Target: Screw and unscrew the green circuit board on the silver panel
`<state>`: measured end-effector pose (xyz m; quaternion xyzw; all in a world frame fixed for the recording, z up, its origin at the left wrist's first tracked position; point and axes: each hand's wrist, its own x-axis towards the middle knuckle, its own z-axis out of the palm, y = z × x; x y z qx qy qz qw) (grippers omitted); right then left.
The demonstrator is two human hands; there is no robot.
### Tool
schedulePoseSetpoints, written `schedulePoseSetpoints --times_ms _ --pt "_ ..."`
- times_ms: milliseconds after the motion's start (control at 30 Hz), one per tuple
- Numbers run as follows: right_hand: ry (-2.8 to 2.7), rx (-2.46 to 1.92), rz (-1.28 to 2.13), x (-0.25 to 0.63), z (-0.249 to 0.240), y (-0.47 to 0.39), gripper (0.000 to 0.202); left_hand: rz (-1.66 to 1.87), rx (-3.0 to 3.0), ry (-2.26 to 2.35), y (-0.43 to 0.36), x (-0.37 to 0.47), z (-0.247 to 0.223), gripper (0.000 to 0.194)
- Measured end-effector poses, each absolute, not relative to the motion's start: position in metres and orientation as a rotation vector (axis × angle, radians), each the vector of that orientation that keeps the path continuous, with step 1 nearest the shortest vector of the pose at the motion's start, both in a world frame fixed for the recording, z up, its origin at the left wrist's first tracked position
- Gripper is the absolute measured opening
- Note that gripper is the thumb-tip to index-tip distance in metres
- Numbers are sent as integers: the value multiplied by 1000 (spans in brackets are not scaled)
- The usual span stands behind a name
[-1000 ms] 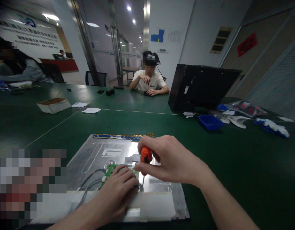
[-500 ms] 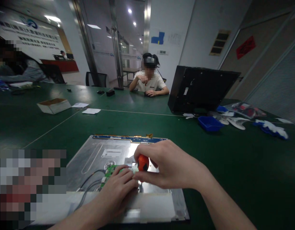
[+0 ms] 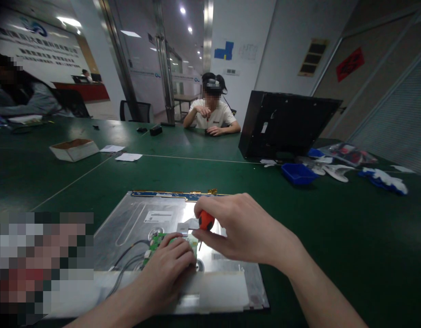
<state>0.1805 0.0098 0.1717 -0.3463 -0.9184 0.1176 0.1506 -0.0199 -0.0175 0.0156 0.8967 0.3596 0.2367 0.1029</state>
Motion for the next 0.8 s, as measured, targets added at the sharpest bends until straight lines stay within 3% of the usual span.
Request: schedulePoseSetpoints --times_ms 800 --pt "-2866 -887 409 172 170 4 5 651 2595 1023 -19 -21 24 10"
